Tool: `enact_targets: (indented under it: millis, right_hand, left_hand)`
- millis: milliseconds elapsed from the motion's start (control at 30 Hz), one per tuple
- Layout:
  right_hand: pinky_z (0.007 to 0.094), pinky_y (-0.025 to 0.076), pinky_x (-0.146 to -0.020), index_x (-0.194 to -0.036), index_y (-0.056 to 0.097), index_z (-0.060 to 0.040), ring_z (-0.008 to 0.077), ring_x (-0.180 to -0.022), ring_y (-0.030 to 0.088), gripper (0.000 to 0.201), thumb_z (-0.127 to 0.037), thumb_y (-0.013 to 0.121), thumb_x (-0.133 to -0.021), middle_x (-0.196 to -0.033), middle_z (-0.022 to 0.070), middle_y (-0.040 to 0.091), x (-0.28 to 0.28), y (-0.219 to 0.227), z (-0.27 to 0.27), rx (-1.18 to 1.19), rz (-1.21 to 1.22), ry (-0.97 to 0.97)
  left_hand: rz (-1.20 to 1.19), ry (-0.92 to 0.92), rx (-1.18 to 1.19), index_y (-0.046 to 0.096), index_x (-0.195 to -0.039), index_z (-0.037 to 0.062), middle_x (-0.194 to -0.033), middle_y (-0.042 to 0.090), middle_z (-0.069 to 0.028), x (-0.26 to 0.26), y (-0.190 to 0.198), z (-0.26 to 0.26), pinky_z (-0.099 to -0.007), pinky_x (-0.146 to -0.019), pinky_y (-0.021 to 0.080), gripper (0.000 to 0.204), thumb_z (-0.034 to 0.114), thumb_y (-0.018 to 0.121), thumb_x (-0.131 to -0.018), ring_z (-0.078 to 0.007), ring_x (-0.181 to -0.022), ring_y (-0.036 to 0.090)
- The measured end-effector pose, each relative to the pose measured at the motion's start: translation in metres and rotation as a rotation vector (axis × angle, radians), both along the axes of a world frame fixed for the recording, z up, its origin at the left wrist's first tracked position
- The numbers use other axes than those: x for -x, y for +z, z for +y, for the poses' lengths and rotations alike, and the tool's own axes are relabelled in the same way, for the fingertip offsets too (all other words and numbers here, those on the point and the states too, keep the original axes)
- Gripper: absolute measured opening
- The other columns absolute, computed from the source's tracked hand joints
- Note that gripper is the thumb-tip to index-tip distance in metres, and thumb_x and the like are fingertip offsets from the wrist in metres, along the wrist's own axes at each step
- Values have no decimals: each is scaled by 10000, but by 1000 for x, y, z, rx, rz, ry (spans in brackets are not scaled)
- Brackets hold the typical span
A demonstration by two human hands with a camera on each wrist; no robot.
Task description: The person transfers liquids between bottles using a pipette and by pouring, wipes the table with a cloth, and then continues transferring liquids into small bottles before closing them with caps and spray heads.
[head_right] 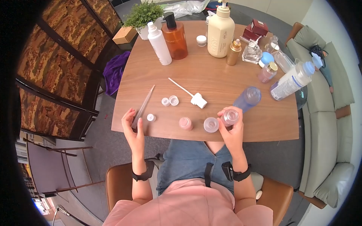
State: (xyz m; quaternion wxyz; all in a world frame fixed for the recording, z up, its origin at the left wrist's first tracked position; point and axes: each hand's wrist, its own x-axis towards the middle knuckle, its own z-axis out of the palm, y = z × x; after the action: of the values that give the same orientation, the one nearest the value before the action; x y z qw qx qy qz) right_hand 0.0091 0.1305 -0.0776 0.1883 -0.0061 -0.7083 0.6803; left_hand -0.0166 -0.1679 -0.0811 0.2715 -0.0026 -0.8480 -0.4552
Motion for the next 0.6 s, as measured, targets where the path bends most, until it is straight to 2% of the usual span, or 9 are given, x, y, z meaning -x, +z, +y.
enact_targets:
  millis: [133,333,400,433,500,533,600]
  right_hand:
    - [291,454,-863,-1128,472,-51,145,-947,576,372,61,651,-822,-981,65,598,0,-5,2,-6,1,6]
    - [292,451,-869,-1139,471,-52,145,-955,574,384,69,650,-822,-990,67,601,-1,0,0,11,-15,1]
    - [292,451,-870,-1143,472,-52,145,-955,574,383,69,649,-825,-991,68,602,-1,3,1,25,-23,-2]
    - [294,452,-871,-1145,473,-51,145,-957,574,382,68,648,-826,-992,68,604,-1,6,1,28,-52,14]
    - [295,452,-873,-1146,475,-50,144,-958,575,382,67,648,-827,-994,68,605,-2,11,3,27,-93,28]
    - [296,453,-875,-1148,476,-50,144,-959,576,384,67,650,-825,-1000,68,607,-3,12,5,8,-101,36]
    - [298,453,-876,-1149,478,-50,144,-960,577,387,67,651,-824,-1006,69,610,-4,17,7,-11,-118,43]
  left_hand:
    - [-44,-26,-65,544,-1193,1,-1318,503,-187,0,3,-2,-402,-1028,407,339,85,654,-883,-310,-1211,511]
    - [-115,-33,42,549,-1200,23,-1301,506,-170,0,13,-4,-404,-1008,423,380,88,689,-854,-311,-1182,526]
    - [-161,27,190,573,-1179,35,-1181,567,-148,-1,22,-3,-392,-935,458,396,79,722,-815,-291,-1091,562]
    - [-171,22,186,573,-1179,35,-1181,567,-148,-1,25,-4,-392,-935,458,396,79,722,-815,-291,-1091,562]
    - [-309,80,372,600,-1140,34,-1022,611,-120,-3,29,-9,-382,-858,470,382,69,742,-787,-268,-996,581]
    - [-256,93,374,634,-1085,41,-899,626,-102,-2,28,-10,-363,-780,479,326,61,746,-780,-243,-886,594]
    - [-260,88,334,642,-1074,46,-891,626,-101,1,24,-15,-353,-755,482,313,58,746,-779,-238,-851,597]
